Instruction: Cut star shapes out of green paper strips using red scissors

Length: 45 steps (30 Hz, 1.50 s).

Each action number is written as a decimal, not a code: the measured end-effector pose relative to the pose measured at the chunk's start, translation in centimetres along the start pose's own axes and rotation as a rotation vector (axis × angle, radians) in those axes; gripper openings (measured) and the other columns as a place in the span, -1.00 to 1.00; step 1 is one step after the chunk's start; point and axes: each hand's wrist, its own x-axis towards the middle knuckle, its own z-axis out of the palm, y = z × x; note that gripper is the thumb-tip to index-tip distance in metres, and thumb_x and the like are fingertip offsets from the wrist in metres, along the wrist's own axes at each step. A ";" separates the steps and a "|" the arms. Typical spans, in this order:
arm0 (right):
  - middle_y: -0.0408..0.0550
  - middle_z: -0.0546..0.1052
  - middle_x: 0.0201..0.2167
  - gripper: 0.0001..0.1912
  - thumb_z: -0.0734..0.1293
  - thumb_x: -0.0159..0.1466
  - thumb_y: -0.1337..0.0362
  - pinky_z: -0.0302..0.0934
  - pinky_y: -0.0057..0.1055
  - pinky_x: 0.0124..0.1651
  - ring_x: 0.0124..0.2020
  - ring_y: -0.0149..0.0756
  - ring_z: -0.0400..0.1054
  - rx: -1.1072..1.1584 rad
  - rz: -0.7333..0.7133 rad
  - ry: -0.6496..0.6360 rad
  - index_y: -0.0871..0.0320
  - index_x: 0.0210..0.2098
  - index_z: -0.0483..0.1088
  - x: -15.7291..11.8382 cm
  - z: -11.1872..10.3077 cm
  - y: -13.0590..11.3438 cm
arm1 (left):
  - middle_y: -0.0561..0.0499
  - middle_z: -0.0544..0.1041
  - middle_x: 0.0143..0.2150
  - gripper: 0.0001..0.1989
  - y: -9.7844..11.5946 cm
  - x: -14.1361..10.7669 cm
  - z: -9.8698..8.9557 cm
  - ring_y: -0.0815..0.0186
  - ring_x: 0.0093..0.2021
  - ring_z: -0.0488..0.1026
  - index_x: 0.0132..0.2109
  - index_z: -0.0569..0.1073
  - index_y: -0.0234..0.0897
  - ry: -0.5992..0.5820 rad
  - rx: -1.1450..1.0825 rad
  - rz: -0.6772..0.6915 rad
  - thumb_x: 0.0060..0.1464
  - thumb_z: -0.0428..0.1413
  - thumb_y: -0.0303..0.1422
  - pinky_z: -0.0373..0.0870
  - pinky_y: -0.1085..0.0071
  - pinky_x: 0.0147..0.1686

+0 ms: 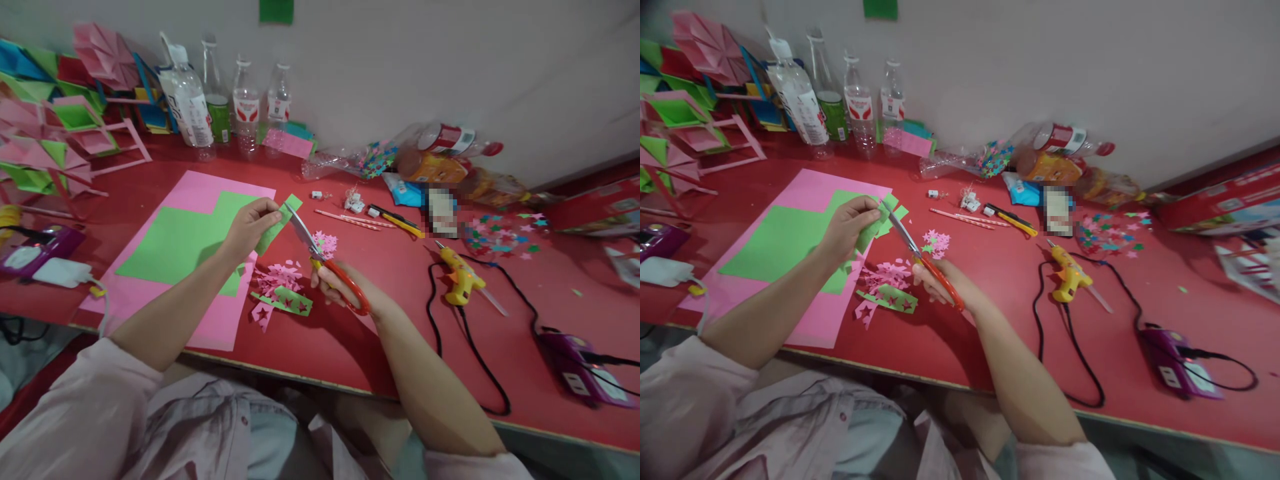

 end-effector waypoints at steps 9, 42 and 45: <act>-0.38 0.09 -0.85 -0.46 0.15 0.19 -0.24 0.17 -0.48 -0.65 -0.84 -0.54 -0.02 0.079 0.044 0.009 0.14 -0.50 0.24 1.1 1.2 1.0 | 0.16 0.16 -0.61 -0.83 0.0 -0.5 1.1 0.51 -0.60 0.06 -0.51 0.31 -0.25 0.078 0.046 0.040 0.00 0.09 -0.48 0.03 0.47 -0.55; -0.39 0.07 -0.85 -0.48 0.17 0.18 -0.24 0.01 -0.55 -0.75 -0.85 -0.56 -0.07 0.118 0.053 0.175 0.11 -0.52 0.14 0.5 3.4 0.3 | 0.20 0.09 -0.65 -0.84 -1.0 -1.0 1.8 0.53 -0.65 -0.03 -0.43 0.27 -0.23 0.081 -0.018 0.000 0.08 0.08 -0.36 -0.09 0.52 -0.64; -0.40 0.06 -0.85 -0.48 0.17 0.18 -0.24 0.01 -0.55 -0.74 -0.85 -0.56 -0.07 0.111 0.053 0.180 0.10 -0.52 0.14 0.5 3.5 0.1 | 0.21 0.07 -0.65 -0.84 -1.0 -1.1 1.8 0.53 -0.65 -0.03 -0.43 0.27 -0.23 0.077 -0.022 -0.003 0.09 0.08 -0.37 -0.10 0.53 -0.64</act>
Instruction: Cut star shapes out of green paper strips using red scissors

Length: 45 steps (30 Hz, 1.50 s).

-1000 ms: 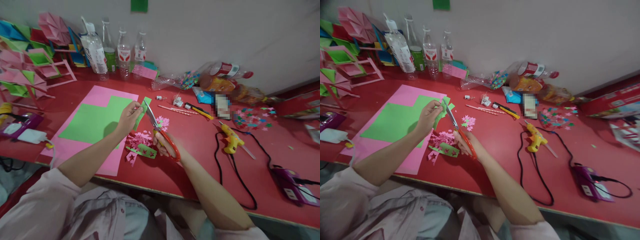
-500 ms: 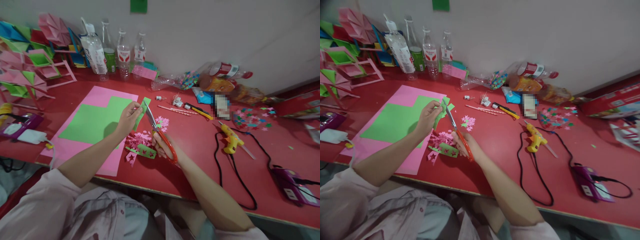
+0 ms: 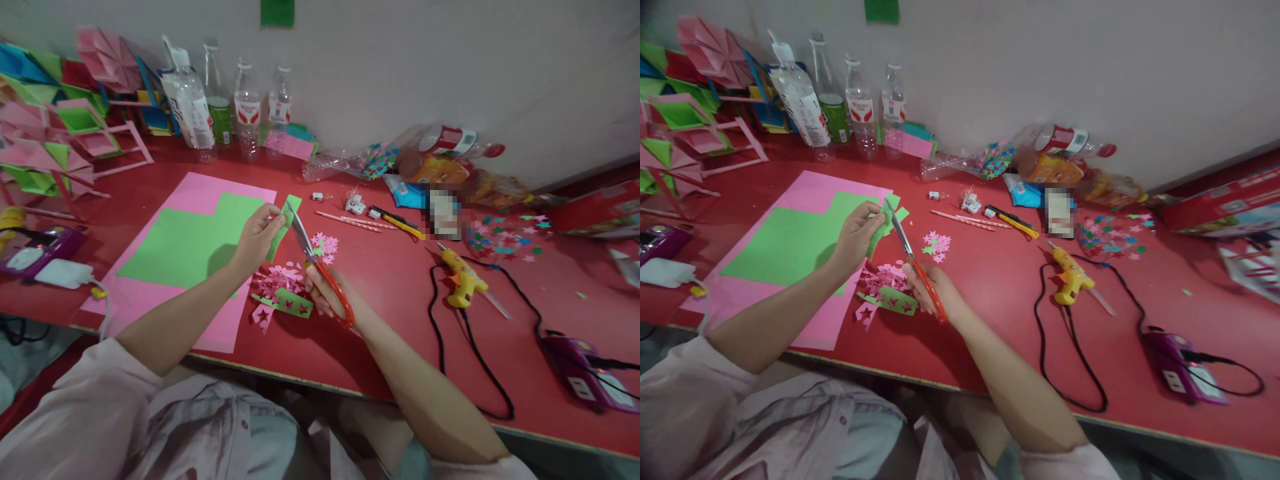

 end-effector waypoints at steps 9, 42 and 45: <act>-0.40 0.07 -0.86 -0.46 0.16 0.15 -0.27 0.02 -0.55 -0.74 -0.86 -0.56 -0.06 -0.013 0.011 -0.006 0.10 -0.52 0.13 0.0 -0.1 -0.1 | 0.20 0.07 -0.64 -0.84 -0.1 0.0 0.0 0.53 -0.64 -0.03 -0.42 0.26 -0.23 -0.006 -0.010 0.008 0.10 0.07 -0.38 -0.09 0.52 -0.63; -0.37 0.06 -0.85 -0.44 0.16 0.16 -0.27 0.08 -0.52 -0.72 -0.85 -0.55 -0.07 0.046 -0.040 -0.051 0.11 -0.57 0.15 0.3 -1.9 -0.5 | 0.16 0.22 -0.70 -0.78 1.0 1.2 -0.9 0.54 -0.73 0.14 -0.47 0.33 -0.28 0.000 -0.231 -0.285 0.07 0.04 -0.26 0.07 0.56 -0.72; -0.38 0.06 -0.83 -0.45 0.13 0.18 -0.27 0.08 -0.51 -0.72 -0.85 -0.55 -0.09 0.152 -0.085 -0.100 0.11 -0.53 0.17 0.4 -1.6 0.0 | 0.12 0.32 -0.68 -0.86 0.6 0.8 -0.4 0.49 -0.70 0.22 -0.40 0.36 -0.29 -0.152 -0.171 -0.330 0.03 0.06 -0.30 0.11 0.53 -0.70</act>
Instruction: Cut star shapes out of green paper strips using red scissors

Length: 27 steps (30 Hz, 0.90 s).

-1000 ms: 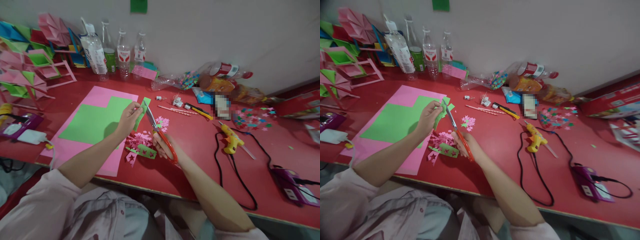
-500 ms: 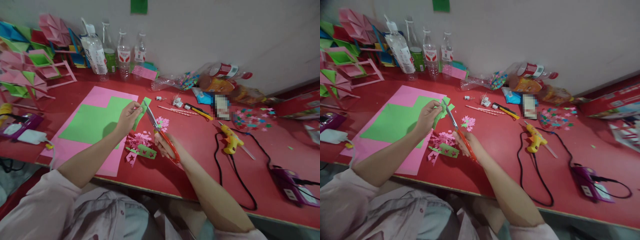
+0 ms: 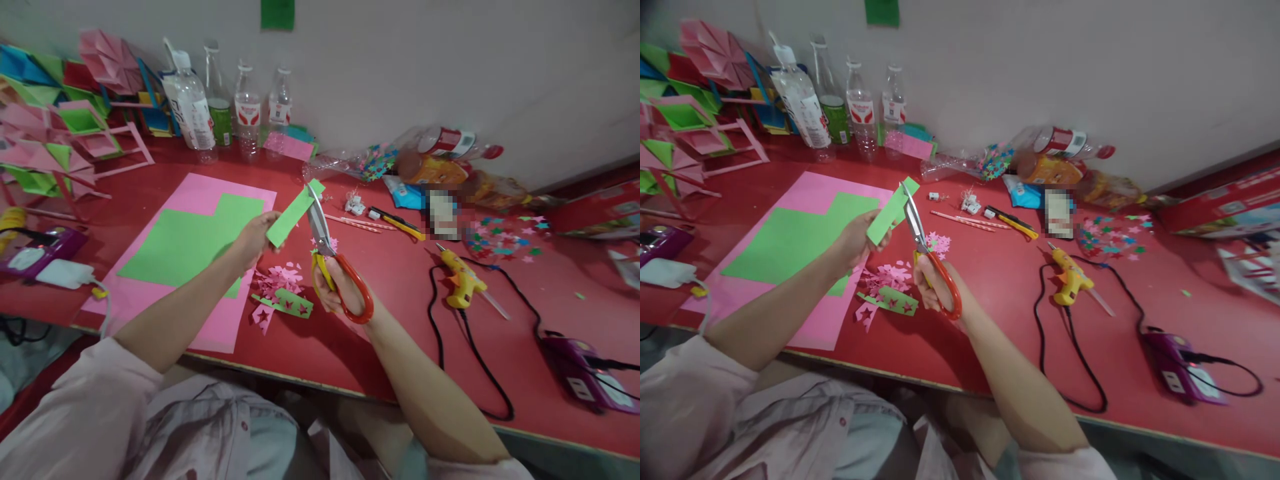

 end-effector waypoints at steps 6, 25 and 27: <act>-0.38 0.06 -0.83 -0.43 0.13 0.16 -0.30 0.09 -0.49 -0.70 -0.85 -0.55 -0.08 -0.025 -0.009 0.015 0.10 -0.53 0.17 -0.1 0.5 0.3 | 0.13 0.35 -0.59 -0.81 -0.1 -1.5 1.1 0.48 -0.57 0.28 -0.40 0.41 -0.27 -0.260 0.259 0.182 -0.07 0.21 -0.25 0.24 0.49 -0.52; -0.37 0.08 -0.86 -0.54 0.24 0.16 -0.14 -0.07 -0.56 -0.77 -0.86 -0.56 -0.06 -0.181 0.122 0.141 0.11 -0.57 0.15 -0.1 1.6 -0.1 | 0.10 0.39 -0.62 -0.74 -0.2 -0.6 0.5 0.51 -0.61 0.31 -0.52 0.38 -0.31 0.186 0.012 0.177 0.06 0.08 -0.28 0.28 0.51 -0.53; -0.37 0.08 -0.86 -0.55 0.23 0.17 -0.13 -0.05 -0.56 -0.76 -0.86 -0.56 -0.06 -0.181 0.107 0.143 0.11 -0.56 0.15 -0.1 1.6 0.0 | 0.08 0.42 -0.60 -0.78 -0.1 -0.6 0.6 0.50 -0.58 0.35 -0.50 0.40 -0.33 0.155 -0.022 0.145 0.02 0.12 -0.29 0.31 0.50 -0.50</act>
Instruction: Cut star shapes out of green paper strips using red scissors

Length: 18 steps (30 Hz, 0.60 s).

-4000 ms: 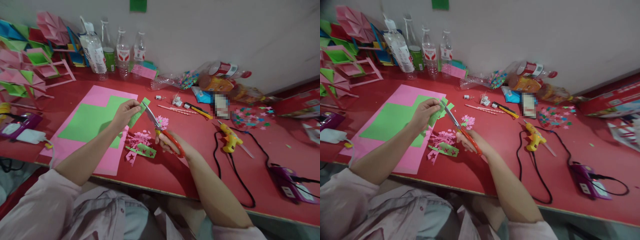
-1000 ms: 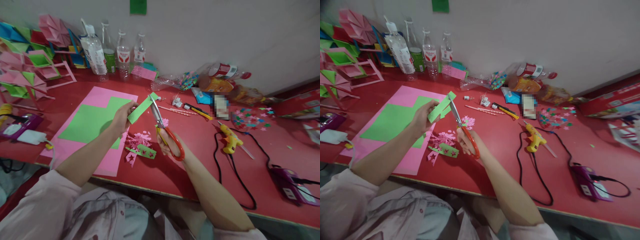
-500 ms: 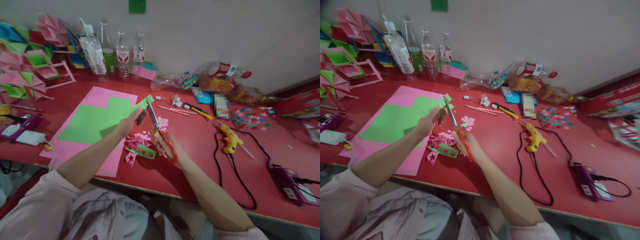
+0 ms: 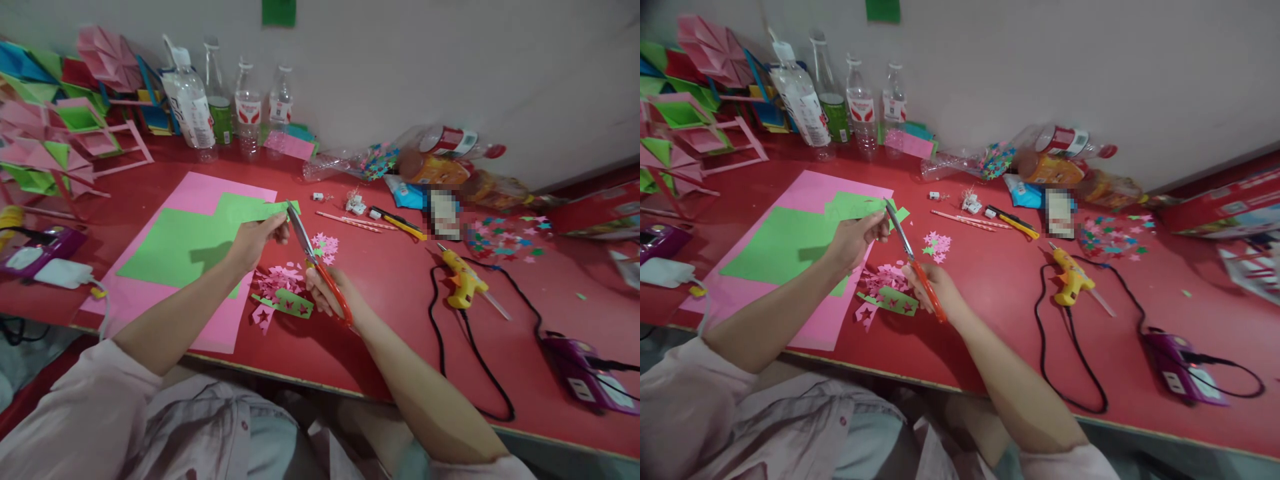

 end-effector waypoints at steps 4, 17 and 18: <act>-0.38 0.06 -0.86 -0.54 0.24 0.15 -0.14 -0.06 -0.54 -0.75 -0.86 -0.55 -0.06 -0.005 -0.014 -0.020 0.10 -0.56 0.12 0.0 0.1 0.0 | 0.10 0.42 -0.60 -0.82 0.2 0.1 0.0 0.51 -0.60 0.34 -0.48 0.41 -0.34 -0.005 -0.070 -0.014 -0.01 0.14 -0.33 0.30 0.51 -0.52; -0.35 0.12 -0.85 -0.44 0.17 0.15 -0.27 0.05 -0.52 -0.69 -0.84 -0.56 -0.01 -0.061 0.019 -0.143 0.13 -0.55 0.18 -0.2 -0.9 -0.2 | 0.17 0.37 -0.68 -0.81 0.6 1.3 -1.2 0.55 -0.67 0.27 -0.51 0.27 -0.28 0.022 0.107 0.211 0.04 0.07 -0.43 0.21 0.56 -0.59; -0.35 0.12 -0.84 -0.44 0.17 0.15 -0.27 0.04 -0.52 -0.69 -0.83 -0.56 -0.01 -0.067 0.019 -0.149 0.13 -0.54 0.19 -0.2 -1.0 -0.3 | 0.17 0.36 -0.69 -0.82 0.7 1.4 -1.4 0.55 -0.67 0.27 -0.51 0.28 -0.28 0.008 0.124 0.221 0.03 0.07 -0.45 0.21 0.56 -0.60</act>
